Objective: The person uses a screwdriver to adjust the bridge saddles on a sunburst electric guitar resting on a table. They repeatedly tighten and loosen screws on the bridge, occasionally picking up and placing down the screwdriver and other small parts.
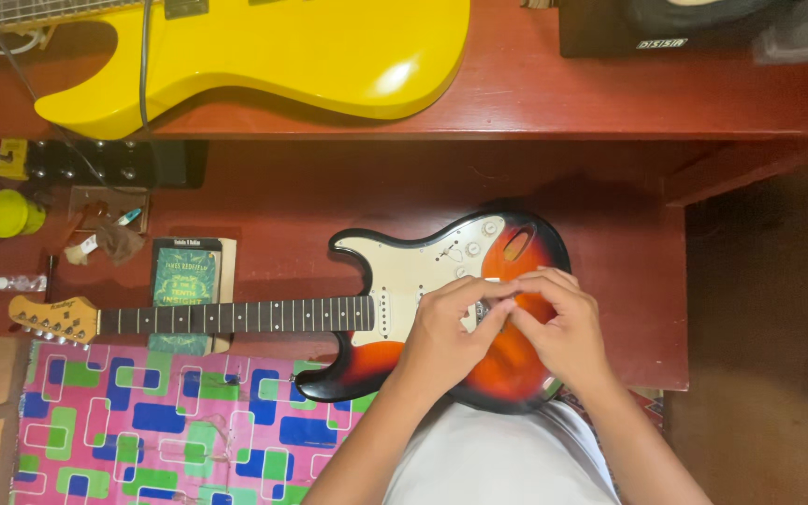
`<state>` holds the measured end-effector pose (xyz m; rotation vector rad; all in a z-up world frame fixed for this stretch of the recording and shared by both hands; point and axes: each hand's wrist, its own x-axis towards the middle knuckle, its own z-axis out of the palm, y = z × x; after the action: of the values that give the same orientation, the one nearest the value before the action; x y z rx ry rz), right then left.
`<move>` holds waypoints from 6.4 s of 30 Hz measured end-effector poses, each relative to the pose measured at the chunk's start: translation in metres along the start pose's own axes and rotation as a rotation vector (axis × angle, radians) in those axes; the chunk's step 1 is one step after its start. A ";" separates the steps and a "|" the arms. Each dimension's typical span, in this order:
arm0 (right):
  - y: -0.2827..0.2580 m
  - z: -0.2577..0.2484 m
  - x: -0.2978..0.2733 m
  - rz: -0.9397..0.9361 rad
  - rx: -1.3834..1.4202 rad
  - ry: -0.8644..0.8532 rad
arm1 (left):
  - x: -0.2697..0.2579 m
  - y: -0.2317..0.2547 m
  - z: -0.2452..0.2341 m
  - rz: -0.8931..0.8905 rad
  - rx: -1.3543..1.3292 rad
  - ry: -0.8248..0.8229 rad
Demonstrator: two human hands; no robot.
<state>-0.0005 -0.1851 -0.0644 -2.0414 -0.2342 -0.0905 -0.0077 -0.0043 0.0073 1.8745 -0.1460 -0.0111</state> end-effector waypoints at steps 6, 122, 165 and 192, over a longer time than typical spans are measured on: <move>-0.032 0.005 -0.004 0.210 0.172 -0.042 | 0.003 -0.019 0.010 0.090 0.080 0.139; -0.013 0.006 -0.009 0.298 0.341 0.052 | 0.026 0.001 -0.019 0.124 -0.040 -0.219; -0.011 0.006 -0.009 0.311 0.362 0.047 | 0.026 -0.008 -0.004 0.248 0.113 -0.131; -0.010 -0.010 -0.007 0.431 0.603 0.069 | -0.020 -0.121 0.026 0.022 0.447 -0.115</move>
<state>-0.0089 -0.1903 -0.0520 -1.4447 0.2070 0.1612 -0.0184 0.0095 -0.1170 2.3196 -0.2657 -0.0763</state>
